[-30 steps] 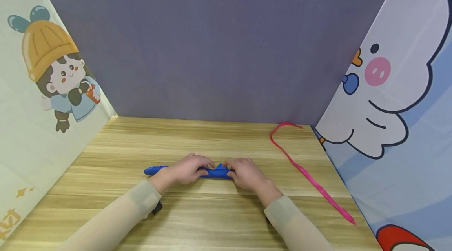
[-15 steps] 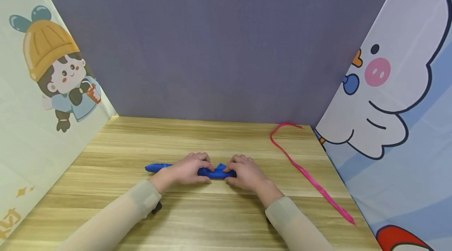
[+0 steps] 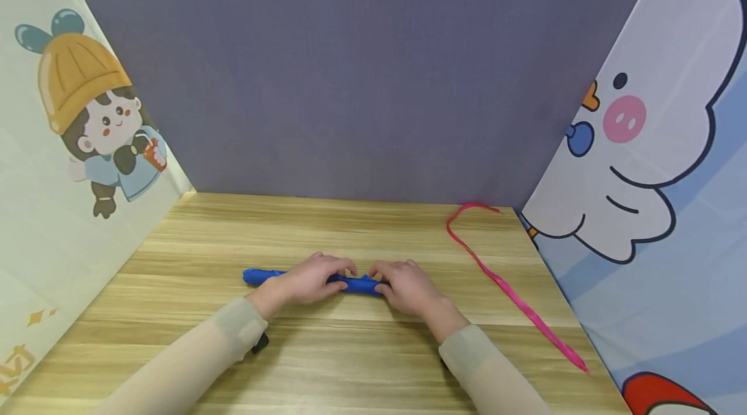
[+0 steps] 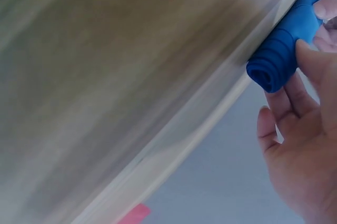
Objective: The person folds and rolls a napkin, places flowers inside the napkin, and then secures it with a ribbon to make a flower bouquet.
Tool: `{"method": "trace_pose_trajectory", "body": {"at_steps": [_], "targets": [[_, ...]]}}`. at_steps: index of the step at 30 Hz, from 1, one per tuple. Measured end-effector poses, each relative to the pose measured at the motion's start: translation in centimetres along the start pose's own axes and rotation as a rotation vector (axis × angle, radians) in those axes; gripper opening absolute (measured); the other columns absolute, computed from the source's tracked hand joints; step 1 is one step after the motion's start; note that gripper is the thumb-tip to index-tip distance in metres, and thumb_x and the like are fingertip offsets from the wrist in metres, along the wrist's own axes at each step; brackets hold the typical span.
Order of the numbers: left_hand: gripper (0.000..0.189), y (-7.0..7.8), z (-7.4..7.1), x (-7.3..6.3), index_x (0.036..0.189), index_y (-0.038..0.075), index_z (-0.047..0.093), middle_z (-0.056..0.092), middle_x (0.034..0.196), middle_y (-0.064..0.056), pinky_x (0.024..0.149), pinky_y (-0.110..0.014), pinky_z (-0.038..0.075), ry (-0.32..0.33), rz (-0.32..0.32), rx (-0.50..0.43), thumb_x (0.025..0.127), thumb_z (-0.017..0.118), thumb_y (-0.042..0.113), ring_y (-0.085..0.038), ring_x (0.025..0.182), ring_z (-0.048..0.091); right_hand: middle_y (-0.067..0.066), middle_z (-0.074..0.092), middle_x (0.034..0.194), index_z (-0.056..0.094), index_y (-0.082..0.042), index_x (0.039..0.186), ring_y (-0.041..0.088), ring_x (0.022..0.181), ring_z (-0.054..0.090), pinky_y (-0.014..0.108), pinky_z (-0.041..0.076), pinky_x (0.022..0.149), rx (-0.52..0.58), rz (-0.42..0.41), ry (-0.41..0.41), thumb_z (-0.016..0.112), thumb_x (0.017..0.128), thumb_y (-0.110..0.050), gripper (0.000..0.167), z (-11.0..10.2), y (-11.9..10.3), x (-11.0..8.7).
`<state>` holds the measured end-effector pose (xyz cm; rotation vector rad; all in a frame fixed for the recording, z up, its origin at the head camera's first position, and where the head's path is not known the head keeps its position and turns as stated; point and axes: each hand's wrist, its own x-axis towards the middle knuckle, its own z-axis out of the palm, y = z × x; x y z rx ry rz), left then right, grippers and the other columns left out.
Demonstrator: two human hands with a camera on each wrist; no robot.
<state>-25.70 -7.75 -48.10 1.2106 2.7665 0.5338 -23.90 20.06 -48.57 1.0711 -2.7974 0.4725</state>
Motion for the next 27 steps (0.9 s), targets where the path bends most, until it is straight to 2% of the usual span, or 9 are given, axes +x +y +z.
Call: {"method": "trace_pose_trajectory", "body": {"at_steps": [4,7,10,13,16,21,25,27], "targets": [[0.026,-0.03,-0.03,-0.04,0.137,0.024,0.07,0.077,0.134,0.007,0.104,-0.043,0.047,0.011,0.017,0.001,0.112,0.067,0.022,-0.013,0.125,0.071,-0.009,0.08,0.094,0.072,-0.024,0.12,0.007,0.085,0.072,0.046,0.054,0.091,0.007,-0.009,0.014,0.077,0.104,-0.018,0.017,-0.02,0.0,0.01],[0.026,-0.02,-0.04,-0.03,0.137,0.023,0.073,0.077,0.136,0.006,0.104,-0.043,0.047,0.012,0.021,0.015,0.111,0.068,0.021,-0.014,0.128,0.071,-0.008,0.081,0.097,0.073,-0.024,0.117,0.009,0.087,0.074,0.046,0.054,0.091,0.006,-0.006,0.019,0.077,0.104,-0.018,0.015,-0.1,-0.09,0.05],[0.026,0.05,-0.01,0.01,0.136,0.022,0.076,0.076,0.135,0.005,0.106,-0.045,0.048,0.004,0.015,0.063,0.111,0.068,0.023,-0.018,0.129,0.069,-0.005,0.082,0.107,0.076,-0.023,0.116,0.017,0.098,0.077,0.048,0.054,0.093,-0.019,0.008,0.012,0.076,0.105,-0.019,0.012,-0.08,-0.23,0.11],[0.027,0.18,0.05,-0.01,0.136,0.023,0.078,0.072,0.132,0.003,0.107,-0.047,0.048,-0.01,0.002,0.119,0.112,0.067,0.029,-0.02,0.126,0.065,-0.001,0.08,0.117,0.079,-0.023,0.118,0.026,0.111,0.074,0.054,0.055,0.098,-0.038,0.04,-0.01,0.074,0.107,-0.022,0.012,-0.01,-0.33,0.05],[0.031,0.36,0.11,-0.06,0.136,0.024,0.079,0.066,0.128,0.002,0.106,-0.045,0.047,-0.018,-0.011,0.145,0.111,0.066,0.037,-0.019,0.121,0.059,0.0,0.074,0.12,0.081,-0.024,0.12,0.027,0.114,0.068,0.056,0.055,0.1,-0.041,0.069,-0.025,0.075,0.106,-0.027,0.015,0.07,-0.37,-0.09],[0.031,0.54,0.19,0.05,0.134,0.022,0.08,0.061,0.119,0.004,0.098,-0.037,0.045,-0.003,-0.007,0.138,0.109,0.07,0.038,-0.015,0.111,0.051,-0.003,0.07,0.114,0.083,-0.021,0.12,0.017,0.103,0.065,0.045,0.055,0.092,-0.049,0.052,-0.025,0.076,0.105,-0.032,0.019,0.03,-0.41,-0.16],[0.028,0.56,0.22,0.41,0.132,0.019,0.082,0.061,0.109,0.004,0.091,-0.034,0.045,0.009,0.004,0.148,0.108,0.073,0.03,-0.014,0.1,0.051,-0.004,0.071,0.105,0.083,-0.017,0.118,0.011,0.088,0.063,0.036,0.057,0.082,-0.026,0.013,-0.031,0.073,0.107,-0.026,0.017,-0.21,-0.44,-0.04],[0.026,0.56,0.2,0.61,0.13,0.018,0.082,0.062,0.104,0.003,0.089,-0.034,0.048,0.011,0.011,0.163,0.108,0.073,0.028,-0.014,0.095,0.054,-0.004,0.072,0.104,0.083,-0.015,0.117,0.011,0.087,0.064,0.035,0.058,0.081,-0.006,0.003,-0.043,0.072,0.108,-0.023,0.016,-0.32,-0.43,0.04]]}}
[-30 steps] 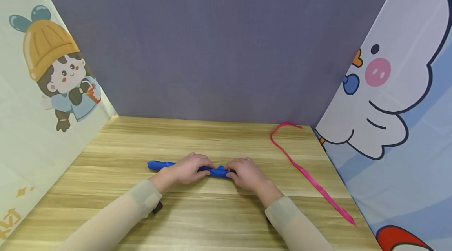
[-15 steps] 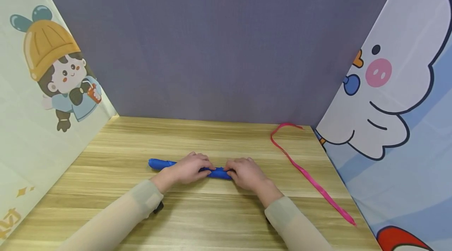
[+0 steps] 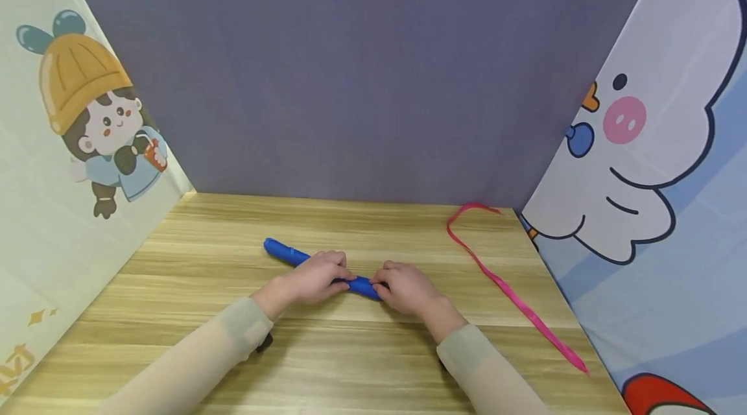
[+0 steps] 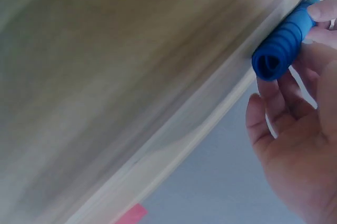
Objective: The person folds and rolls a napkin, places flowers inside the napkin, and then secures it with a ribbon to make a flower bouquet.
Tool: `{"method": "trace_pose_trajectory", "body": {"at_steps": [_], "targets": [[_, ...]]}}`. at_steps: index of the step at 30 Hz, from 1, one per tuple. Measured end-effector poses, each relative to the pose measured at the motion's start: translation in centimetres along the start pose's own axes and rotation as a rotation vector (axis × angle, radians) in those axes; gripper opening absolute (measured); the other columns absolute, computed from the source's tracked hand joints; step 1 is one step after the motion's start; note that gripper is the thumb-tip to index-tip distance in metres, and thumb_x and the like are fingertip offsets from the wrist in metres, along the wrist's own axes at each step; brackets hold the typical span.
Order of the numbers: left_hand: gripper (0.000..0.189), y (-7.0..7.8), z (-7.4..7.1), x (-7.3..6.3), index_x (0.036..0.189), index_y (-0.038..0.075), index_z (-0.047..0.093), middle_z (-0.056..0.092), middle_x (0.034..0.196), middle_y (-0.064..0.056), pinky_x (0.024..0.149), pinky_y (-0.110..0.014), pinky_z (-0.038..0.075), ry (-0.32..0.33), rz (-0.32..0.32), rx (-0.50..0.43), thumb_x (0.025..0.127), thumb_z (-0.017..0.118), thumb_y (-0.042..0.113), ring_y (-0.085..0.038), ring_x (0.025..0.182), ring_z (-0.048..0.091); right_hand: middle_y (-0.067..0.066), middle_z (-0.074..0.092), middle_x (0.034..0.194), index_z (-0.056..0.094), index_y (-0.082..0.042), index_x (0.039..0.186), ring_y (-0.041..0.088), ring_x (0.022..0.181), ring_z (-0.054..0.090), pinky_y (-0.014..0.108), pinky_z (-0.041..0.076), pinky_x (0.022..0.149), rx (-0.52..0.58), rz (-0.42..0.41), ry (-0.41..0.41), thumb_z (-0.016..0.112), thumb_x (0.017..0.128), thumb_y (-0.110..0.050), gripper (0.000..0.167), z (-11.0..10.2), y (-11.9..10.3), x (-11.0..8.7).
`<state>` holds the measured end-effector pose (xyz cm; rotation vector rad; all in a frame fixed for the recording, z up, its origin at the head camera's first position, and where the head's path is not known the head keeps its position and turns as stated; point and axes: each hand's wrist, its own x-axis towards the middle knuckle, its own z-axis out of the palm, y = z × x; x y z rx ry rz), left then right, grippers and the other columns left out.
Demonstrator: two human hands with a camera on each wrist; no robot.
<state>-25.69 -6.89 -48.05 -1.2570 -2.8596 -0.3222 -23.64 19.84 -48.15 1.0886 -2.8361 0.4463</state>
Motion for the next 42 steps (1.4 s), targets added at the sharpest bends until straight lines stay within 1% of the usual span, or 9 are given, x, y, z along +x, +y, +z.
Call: {"method": "trace_pose_trajectory", "body": {"at_steps": [6,12,14,18,22,27,32,36,42], "targets": [[0.025,0.0,-0.1,0.3,0.129,0.015,0.082,0.066,0.1,0.001,0.087,-0.034,0.054,0.003,0.022,0.004,0.108,0.072,0.025,-0.015,0.091,0.06,-0.002,0.077,0.109,0.081,-0.015,0.117,0.017,0.099,0.072,0.04,0.061,0.091,0.054,0.014,-0.048,0.072,0.108,-0.021,0.015,-0.1,0.2,0.1],[0.025,0.3,-0.2,0.0,0.123,0.014,0.085,0.066,0.096,0.003,0.083,-0.031,0.053,0.041,-0.008,-0.097,0.11,0.069,0.028,-0.013,0.088,0.06,-0.003,0.08,0.103,0.079,-0.017,0.121,0.006,0.088,0.071,0.028,0.058,0.078,0.182,0.029,-0.081,0.075,0.106,-0.021,0.016,0.0,0.4,0.2],[0.024,0.3,-0.2,0.0,0.121,0.014,0.086,0.066,0.096,0.003,0.085,-0.031,0.054,0.054,-0.023,-0.114,0.11,0.07,0.028,-0.013,0.089,0.062,-0.003,0.081,0.102,0.081,-0.016,0.12,0.004,0.087,0.071,0.025,0.058,0.077,0.222,0.019,-0.081,0.076,0.106,-0.02,0.015,0.0,0.4,0.1],[0.021,0.2,0.0,0.1,0.119,0.013,0.086,0.067,0.097,0.001,0.088,-0.032,0.055,0.067,-0.015,-0.122,0.108,0.073,0.025,-0.015,0.093,0.063,-0.003,0.082,0.101,0.082,-0.014,0.115,0.001,0.088,0.072,0.023,0.059,0.078,0.271,0.004,-0.075,0.077,0.104,-0.02,0.013,0.0,-0.1,0.0],[0.02,0.2,-0.2,0.0,0.12,0.012,0.086,0.068,0.101,-0.001,0.09,-0.031,0.054,0.047,-0.01,-0.145,0.106,0.075,0.022,-0.015,0.097,0.061,-0.005,0.081,0.096,0.082,-0.012,0.113,-0.002,0.085,0.069,0.022,0.058,0.077,0.307,0.003,-0.093,0.079,0.104,-0.022,0.014,0.2,-0.7,-0.1],[0.022,0.4,-0.6,-0.2,0.124,0.012,0.085,0.068,0.103,-0.003,0.084,-0.027,0.049,0.013,-0.017,-0.204,0.106,0.074,0.019,-0.012,0.091,0.055,-0.004,0.082,0.096,0.082,-0.011,0.113,-0.005,0.082,0.066,0.02,0.057,0.074,0.349,0.012,-0.13,0.08,0.103,-0.025,0.018,0.4,-1.4,-0.2],[0.033,0.5,-0.6,-0.6,0.134,0.014,0.08,0.063,0.107,-0.001,0.081,-0.025,0.042,-0.049,-0.051,-0.243,0.107,0.073,0.031,-0.009,0.09,0.047,-0.006,0.081,0.099,0.083,-0.012,0.117,-0.005,0.078,0.062,0.02,0.055,0.071,0.367,0.03,-0.171,0.08,0.103,-0.028,0.021,0.2,-1.8,-0.3],[0.039,0.3,-0.3,-0.8,0.138,0.016,0.078,0.063,0.115,0.0,0.088,-0.027,0.044,-0.057,-0.037,-0.251,0.106,0.074,0.037,-0.011,0.099,0.05,-0.007,0.081,0.1,0.083,-0.011,0.121,-0.005,0.081,0.065,0.02,0.057,0.073,0.352,0.005,-0.173,0.081,0.102,-0.031,0.028,0.2,-2.0,-0.6],[0.038,0.0,-0.1,-1.1,0.138,0.009,0.076,0.067,0.131,-0.006,0.107,-0.038,0.054,-0.03,-0.008,-0.305,0.105,0.077,0.028,-0.02,0.12,0.063,-0.003,0.083,0.103,0.083,-0.008,0.122,-0.002,0.087,0.07,0.022,0.06,0.077,0.316,-0.051,-0.133,0.083,0.1,-0.033,0.032,0.3,-2.5,-0.9]]}}
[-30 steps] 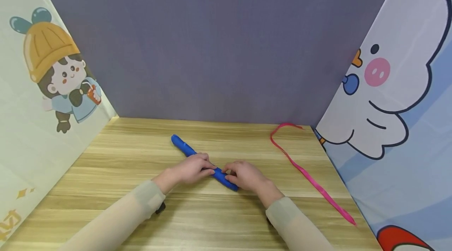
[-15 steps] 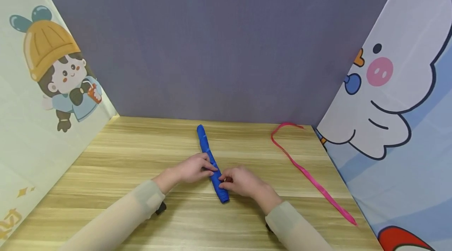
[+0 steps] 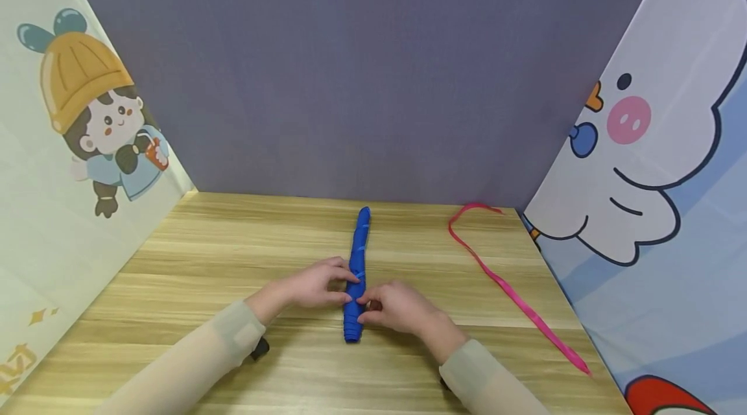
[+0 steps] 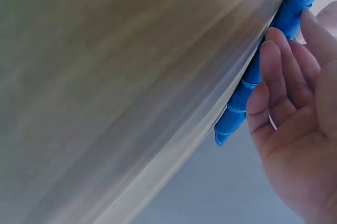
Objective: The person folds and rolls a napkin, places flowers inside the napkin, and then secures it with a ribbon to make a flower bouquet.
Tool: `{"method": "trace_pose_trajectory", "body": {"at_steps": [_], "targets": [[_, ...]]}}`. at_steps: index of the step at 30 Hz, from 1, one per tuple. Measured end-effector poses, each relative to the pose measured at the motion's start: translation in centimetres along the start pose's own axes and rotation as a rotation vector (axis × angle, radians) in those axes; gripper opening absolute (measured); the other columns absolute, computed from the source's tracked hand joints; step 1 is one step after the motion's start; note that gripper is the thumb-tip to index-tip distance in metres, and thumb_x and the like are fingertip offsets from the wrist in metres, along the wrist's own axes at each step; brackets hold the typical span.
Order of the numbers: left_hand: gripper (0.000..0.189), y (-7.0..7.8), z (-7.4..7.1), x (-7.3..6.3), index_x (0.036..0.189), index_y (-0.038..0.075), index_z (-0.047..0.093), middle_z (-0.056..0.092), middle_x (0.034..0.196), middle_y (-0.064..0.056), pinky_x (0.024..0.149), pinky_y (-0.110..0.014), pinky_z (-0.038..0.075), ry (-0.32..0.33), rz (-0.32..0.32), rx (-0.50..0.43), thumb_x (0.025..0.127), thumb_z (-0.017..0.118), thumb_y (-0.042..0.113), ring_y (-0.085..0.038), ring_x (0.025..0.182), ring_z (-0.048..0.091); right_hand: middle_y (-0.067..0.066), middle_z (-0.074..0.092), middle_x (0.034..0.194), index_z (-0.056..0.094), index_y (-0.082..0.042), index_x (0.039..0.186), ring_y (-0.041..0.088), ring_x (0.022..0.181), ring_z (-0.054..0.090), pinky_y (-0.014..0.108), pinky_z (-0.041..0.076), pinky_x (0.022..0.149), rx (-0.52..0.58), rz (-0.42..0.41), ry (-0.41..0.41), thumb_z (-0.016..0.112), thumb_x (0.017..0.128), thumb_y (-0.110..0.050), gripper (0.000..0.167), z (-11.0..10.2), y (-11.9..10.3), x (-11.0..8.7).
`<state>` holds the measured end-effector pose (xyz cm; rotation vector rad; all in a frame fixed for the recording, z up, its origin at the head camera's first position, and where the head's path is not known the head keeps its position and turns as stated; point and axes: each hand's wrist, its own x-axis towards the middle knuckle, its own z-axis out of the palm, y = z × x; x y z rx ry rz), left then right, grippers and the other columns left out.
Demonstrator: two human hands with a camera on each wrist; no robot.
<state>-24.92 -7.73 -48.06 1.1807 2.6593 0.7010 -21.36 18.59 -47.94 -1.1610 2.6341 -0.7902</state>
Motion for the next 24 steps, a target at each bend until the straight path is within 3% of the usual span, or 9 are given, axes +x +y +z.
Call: {"method": "trace_pose_trajectory", "body": {"at_steps": [5,9,16,24], "targets": [[0.032,0.1,0.2,-0.3,0.129,0.01,0.076,0.067,0.128,-0.005,0.103,-0.037,0.058,0.032,-0.052,-0.102,0.102,0.08,0.026,-0.022,0.115,0.067,-0.001,0.081,0.111,0.083,-0.011,0.123,0.003,0.091,0.07,0.023,0.06,0.08,-0.043,0.006,0.015,0.083,0.101,-0.033,0.032,0.1,-0.1,-0.1],[0.031,0.3,0.3,-0.5,0.128,0.012,0.076,0.065,0.126,-0.002,0.099,-0.034,0.058,0.04,-0.083,-0.125,0.102,0.081,0.027,-0.02,0.112,0.067,0.002,0.076,0.125,0.082,-0.015,0.125,0.012,0.098,0.071,0.027,0.06,0.084,-0.075,0.023,0.023,0.083,0.1,-0.037,0.034,0.2,-0.2,-0.2],[0.032,0.6,0.4,-0.6,0.129,0.011,0.075,0.065,0.125,-0.003,0.097,-0.031,0.059,0.049,-0.082,-0.101,0.102,0.082,0.027,-0.019,0.111,0.068,0.008,0.076,0.137,0.081,-0.016,0.125,0.025,0.123,0.073,0.045,0.061,0.104,-0.109,0.028,0.022,0.083,0.1,-0.038,0.034,0.2,-0.1,-0.2],[0.023,1.2,0.4,-0.6,0.116,0.006,0.082,0.066,0.114,-0.004,0.091,-0.025,0.06,0.073,-0.051,-0.134,0.098,0.085,0.021,-0.02,0.103,0.074,0.004,0.075,0.138,0.08,-0.018,0.126,0.025,0.129,0.071,0.047,0.058,0.11,-0.08,0.023,0.02,0.083,0.1,-0.04,0.035,0.2,0.6,-0.2]]}}
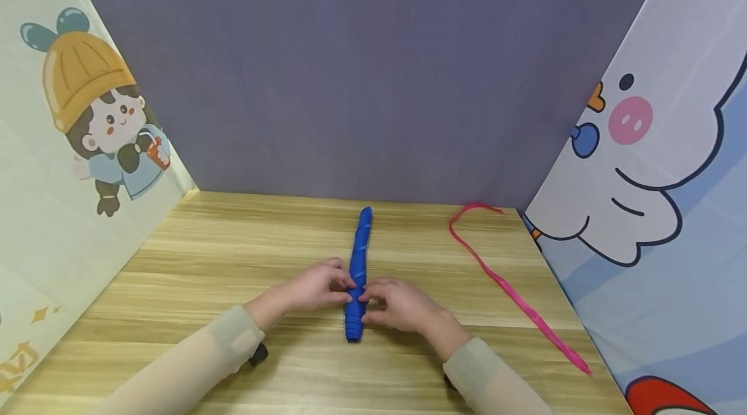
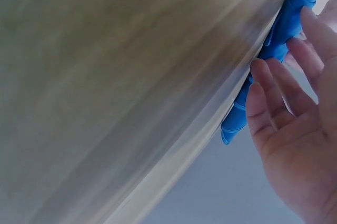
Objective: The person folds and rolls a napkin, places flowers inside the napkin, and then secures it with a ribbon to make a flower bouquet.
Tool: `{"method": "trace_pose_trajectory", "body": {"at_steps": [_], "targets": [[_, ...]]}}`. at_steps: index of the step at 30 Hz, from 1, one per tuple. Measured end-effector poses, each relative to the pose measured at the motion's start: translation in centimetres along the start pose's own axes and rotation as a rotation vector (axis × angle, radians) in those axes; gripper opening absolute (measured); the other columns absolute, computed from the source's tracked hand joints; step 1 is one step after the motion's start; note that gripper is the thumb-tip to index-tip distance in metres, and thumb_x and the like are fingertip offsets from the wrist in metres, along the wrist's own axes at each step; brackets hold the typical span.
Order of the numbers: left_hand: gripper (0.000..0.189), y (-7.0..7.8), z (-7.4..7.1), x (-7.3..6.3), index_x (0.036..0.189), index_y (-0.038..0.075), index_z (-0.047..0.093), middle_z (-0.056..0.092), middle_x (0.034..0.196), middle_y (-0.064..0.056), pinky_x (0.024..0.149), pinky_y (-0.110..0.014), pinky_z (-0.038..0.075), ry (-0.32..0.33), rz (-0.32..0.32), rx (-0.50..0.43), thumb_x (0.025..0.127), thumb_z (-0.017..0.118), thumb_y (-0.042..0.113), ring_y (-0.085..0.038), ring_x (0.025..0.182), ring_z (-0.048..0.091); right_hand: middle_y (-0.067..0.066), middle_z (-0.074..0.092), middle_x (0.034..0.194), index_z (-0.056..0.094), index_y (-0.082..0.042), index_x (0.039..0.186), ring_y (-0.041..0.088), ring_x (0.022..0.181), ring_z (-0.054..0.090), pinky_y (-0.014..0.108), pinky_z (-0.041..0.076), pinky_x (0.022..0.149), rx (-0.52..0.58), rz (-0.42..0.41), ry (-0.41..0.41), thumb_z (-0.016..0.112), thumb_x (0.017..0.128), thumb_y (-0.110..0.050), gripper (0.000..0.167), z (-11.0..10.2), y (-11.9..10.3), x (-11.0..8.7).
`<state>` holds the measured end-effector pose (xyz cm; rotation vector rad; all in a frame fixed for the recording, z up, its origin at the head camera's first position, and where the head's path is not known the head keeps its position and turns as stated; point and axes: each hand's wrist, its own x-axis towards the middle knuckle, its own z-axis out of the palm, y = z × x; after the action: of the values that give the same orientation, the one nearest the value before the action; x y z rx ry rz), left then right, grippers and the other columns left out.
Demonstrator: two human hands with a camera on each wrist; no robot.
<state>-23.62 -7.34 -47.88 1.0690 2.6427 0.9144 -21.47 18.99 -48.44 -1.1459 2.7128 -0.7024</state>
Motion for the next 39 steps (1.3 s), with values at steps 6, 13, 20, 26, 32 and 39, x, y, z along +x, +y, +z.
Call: {"method": "trace_pose_trajectory", "body": {"at_steps": [6,13,20,26,32,39], "targets": [[0.032,0.5,0.2,0.0,0.114,0.005,0.081,0.065,0.117,-0.004,0.088,-0.023,0.057,-0.002,-0.018,-0.003,0.093,0.091,0.027,-0.019,0.102,0.068,0.001,0.076,0.136,0.079,-0.018,0.126,0.023,0.128,0.071,0.046,0.058,0.11,0.015,0.005,-0.003,0.083,0.1,-0.039,0.034,0.0,0.3,-0.1],[0.03,0.7,0.7,-0.1,0.115,0.004,0.079,0.061,0.12,-0.004,0.088,-0.023,0.055,0.007,-0.009,-0.001,0.092,0.091,0.021,-0.019,0.102,0.064,0.001,0.075,0.137,0.079,-0.019,0.127,0.024,0.131,0.07,0.048,0.056,0.113,0.018,0.015,-0.013,0.082,0.101,-0.038,0.032,-0.1,0.3,-0.2],[0.03,0.8,1.0,-0.5,0.113,0.003,0.08,0.061,0.117,-0.004,0.087,-0.023,0.056,0.01,0.006,0.003,0.092,0.091,0.02,-0.017,0.101,0.064,0.005,0.076,0.136,0.08,-0.015,0.126,0.027,0.13,0.07,0.049,0.056,0.112,0.017,-0.012,-0.01,0.082,0.101,-0.033,0.03,-0.5,-0.2,-0.6],[0.03,0.9,0.8,-0.3,0.112,0.003,0.081,0.061,0.116,-0.004,0.081,-0.021,0.052,0.009,0.02,0.022,0.092,0.092,0.021,-0.013,0.094,0.058,0.008,0.075,0.139,0.08,-0.015,0.128,0.03,0.131,0.069,0.052,0.056,0.112,0.024,-0.029,-0.013,0.081,0.102,-0.032,0.031,-0.7,-0.2,-0.8],[0.036,0.7,0.7,-0.5,0.121,0.002,0.079,0.062,0.119,-0.005,0.086,-0.023,0.055,-0.011,0.013,0.017,0.094,0.09,0.024,-0.017,0.1,0.063,0.008,0.073,0.142,0.079,-0.017,0.131,0.031,0.133,0.068,0.052,0.054,0.114,0.006,-0.042,-0.02,0.08,0.103,-0.031,0.032,-0.5,0.0,-0.9],[0.047,0.2,0.7,-0.4,0.134,0.0,0.077,0.062,0.142,-0.017,0.093,-0.027,0.059,-0.036,0.049,0.064,0.097,0.087,0.027,-0.022,0.107,0.07,0.007,0.071,0.149,0.077,-0.019,0.136,0.031,0.138,0.065,0.054,0.051,0.118,0.02,-0.021,-0.053,0.077,0.104,-0.031,0.034,-0.5,0.3,-1.1]]}}
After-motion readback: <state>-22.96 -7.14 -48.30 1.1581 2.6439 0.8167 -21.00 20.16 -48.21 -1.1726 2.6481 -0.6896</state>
